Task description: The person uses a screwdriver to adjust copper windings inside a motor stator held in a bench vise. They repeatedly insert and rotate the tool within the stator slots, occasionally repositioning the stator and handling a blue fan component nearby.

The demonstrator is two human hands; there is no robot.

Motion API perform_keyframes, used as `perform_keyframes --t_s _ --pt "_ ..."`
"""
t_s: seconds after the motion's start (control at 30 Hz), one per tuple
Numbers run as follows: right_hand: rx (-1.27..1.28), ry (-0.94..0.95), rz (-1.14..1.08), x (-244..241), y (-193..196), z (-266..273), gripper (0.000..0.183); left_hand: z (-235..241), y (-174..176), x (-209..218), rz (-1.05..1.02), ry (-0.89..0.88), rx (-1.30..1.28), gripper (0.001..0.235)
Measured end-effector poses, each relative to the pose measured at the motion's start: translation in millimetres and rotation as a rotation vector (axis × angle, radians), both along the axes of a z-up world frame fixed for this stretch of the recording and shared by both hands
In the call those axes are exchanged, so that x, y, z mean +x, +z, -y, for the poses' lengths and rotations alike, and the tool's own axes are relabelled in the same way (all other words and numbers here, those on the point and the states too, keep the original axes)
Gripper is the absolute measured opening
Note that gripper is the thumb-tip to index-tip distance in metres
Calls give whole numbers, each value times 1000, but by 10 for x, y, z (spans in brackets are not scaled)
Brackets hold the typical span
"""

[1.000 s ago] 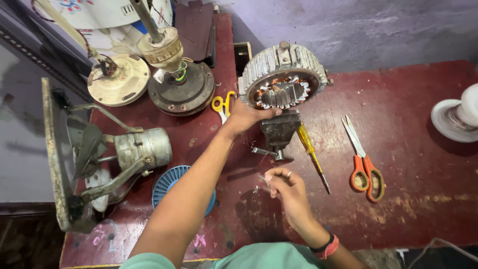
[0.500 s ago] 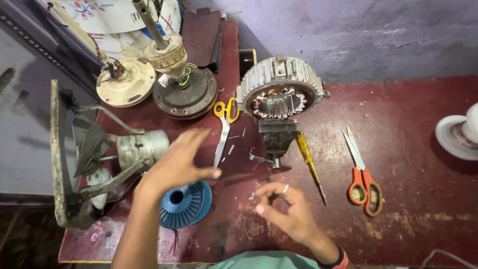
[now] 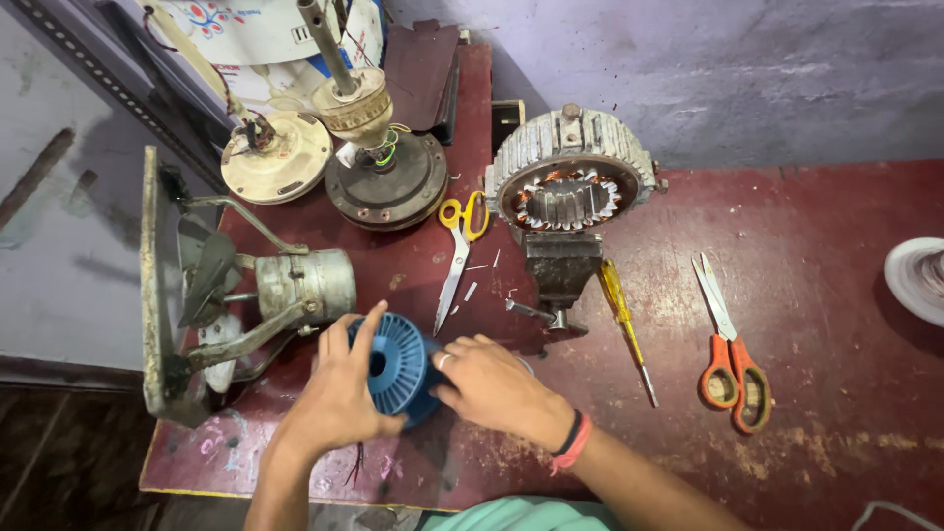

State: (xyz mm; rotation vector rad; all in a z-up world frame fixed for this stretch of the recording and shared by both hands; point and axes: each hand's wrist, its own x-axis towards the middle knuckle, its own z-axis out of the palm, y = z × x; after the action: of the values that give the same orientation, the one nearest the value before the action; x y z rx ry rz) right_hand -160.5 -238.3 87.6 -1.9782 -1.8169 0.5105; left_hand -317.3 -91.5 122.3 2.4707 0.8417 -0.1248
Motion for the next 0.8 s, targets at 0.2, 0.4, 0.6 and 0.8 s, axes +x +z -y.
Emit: perform_keyframes --t_s 0.2,0.4,0.6,0.8 --pt "533 -97 -197 234 240 403 13 -150 -258 49 827 153 -358 132" --pt "671 -344 -153 600 226 714 10 -143 -286 340 1261 362 -1422 107" --pt "764 -743 -173 931 116 1330 12 -326 133 331 980 -27 -142 112" --pt "733 -715 -180 1158 -73 1726 8 -400 266 264 1448 262 -1258 102"
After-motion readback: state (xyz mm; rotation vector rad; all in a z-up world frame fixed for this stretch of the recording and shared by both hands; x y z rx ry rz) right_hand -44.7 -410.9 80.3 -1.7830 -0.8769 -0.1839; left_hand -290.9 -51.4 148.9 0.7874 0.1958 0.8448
